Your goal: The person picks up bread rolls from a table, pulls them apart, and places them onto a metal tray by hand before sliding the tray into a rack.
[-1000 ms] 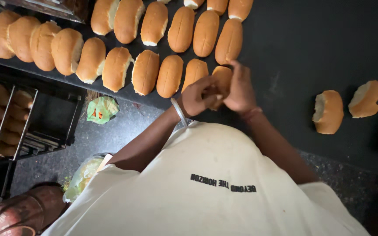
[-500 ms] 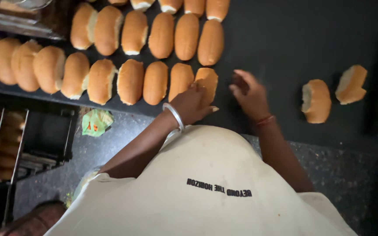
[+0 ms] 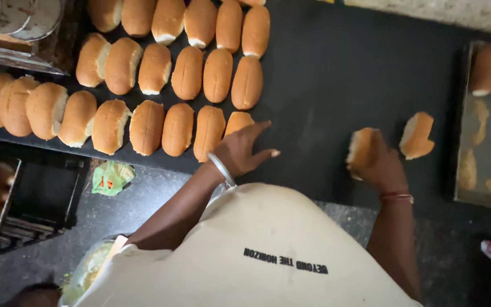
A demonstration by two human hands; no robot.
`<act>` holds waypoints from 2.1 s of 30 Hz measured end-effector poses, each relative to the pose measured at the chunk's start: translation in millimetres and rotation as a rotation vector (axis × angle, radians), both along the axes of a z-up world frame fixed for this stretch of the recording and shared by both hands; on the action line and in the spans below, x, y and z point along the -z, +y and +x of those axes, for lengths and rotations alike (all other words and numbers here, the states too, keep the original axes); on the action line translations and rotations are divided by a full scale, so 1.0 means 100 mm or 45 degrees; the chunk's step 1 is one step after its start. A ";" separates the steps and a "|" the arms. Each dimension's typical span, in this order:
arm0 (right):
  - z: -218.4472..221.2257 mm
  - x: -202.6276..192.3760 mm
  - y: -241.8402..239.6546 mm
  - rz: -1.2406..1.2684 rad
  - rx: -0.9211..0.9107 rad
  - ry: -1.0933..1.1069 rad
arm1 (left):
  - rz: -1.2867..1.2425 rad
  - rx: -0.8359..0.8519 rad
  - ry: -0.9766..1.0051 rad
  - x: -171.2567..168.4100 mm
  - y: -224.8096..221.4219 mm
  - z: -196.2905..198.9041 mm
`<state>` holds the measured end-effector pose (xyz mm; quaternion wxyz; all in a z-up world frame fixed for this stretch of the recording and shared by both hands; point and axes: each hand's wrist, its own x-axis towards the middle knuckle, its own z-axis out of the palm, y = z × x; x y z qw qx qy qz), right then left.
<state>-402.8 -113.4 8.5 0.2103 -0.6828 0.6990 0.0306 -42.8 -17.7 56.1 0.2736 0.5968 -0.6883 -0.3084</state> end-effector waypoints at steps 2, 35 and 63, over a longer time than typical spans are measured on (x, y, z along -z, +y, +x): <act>0.11 -0.01 -0.14 0.099 -0.174 -1.041 | 0.042 -0.007 0.029 0.02 0.02 -0.04; 2.33 1.19 -3.40 -1.097 -0.780 -0.704 | 0.248 -0.335 0.576 0.31 0.40 0.82; -1.74 0.30 -0.40 -0.729 0.292 -0.413 | 0.425 0.222 0.527 0.29 -0.43 -0.63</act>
